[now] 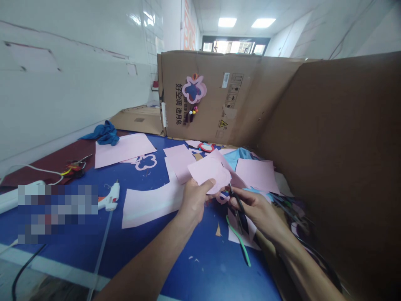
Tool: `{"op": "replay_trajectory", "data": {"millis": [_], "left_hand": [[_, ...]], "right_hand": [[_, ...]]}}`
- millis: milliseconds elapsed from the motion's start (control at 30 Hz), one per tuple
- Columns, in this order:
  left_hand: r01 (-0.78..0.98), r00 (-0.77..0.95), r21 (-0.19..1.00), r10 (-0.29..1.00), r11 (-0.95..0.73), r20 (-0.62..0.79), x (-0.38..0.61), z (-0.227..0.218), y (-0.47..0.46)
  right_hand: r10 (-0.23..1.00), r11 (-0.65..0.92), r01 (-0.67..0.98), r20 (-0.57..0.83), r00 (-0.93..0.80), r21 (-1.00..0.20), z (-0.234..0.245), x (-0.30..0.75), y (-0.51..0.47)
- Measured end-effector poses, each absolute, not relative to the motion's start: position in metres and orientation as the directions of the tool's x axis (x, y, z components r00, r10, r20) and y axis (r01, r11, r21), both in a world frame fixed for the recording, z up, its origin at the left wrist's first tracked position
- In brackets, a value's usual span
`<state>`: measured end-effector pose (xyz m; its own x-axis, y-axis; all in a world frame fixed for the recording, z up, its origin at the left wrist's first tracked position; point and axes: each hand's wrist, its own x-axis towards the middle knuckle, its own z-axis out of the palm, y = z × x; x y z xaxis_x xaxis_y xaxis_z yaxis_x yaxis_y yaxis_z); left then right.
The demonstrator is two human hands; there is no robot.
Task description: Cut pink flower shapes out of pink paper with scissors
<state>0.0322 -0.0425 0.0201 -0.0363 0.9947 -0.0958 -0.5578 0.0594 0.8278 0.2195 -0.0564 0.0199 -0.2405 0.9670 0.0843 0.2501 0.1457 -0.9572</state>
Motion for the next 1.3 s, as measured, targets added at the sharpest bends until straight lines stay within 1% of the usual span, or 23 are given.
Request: {"op": "replay_trajectory", "data": {"millis": [333, 600, 700, 933, 1067, 1200, 1300], "left_hand": [[-0.548, -0.044, 0.835, 0.994, 0.058, -0.098, 0.033, 0.020, -0.044], [-0.549, -0.039, 0.834, 0.995, 0.053, -0.089, 0.031, 0.024, -0.044], [-0.537, -0.027, 0.840, 0.994, 0.072, -0.103, 0.030, 0.027, -0.044], [-0.488, -0.032, 0.871, 0.996, 0.056, -0.082, 0.028, 0.029, -0.043], [-0.464, -0.026, 0.883, 0.996, 0.068, -0.090, 0.027, 0.030, -0.043], [-0.472, -0.018, 0.879, 0.996, 0.069, -0.088, 0.024, 0.030, -0.042], [-0.474, -0.010, 0.878, 0.997, 0.067, -0.082, 0.022, 0.032, -0.041]], "right_hand": [[0.967, 0.137, 0.268, 0.069, -0.247, -0.954, 0.017, 0.220, -0.055], [0.964, 0.163, 0.285, 0.090, -0.251, -0.944, 0.019, 0.221, -0.055], [0.965, 0.159, 0.284, 0.088, -0.248, -0.945, 0.020, 0.221, -0.056], [0.967, 0.140, 0.262, 0.075, -0.243, -0.955, 0.021, 0.223, -0.056], [0.959, 0.163, 0.260, 0.091, -0.268, -0.952, 0.024, 0.225, -0.057], [0.955, 0.187, 0.306, 0.101, -0.277, -0.934, 0.024, 0.228, -0.055], [0.951, 0.196, 0.289, 0.110, -0.289, -0.937, 0.021, 0.231, -0.054]]}}
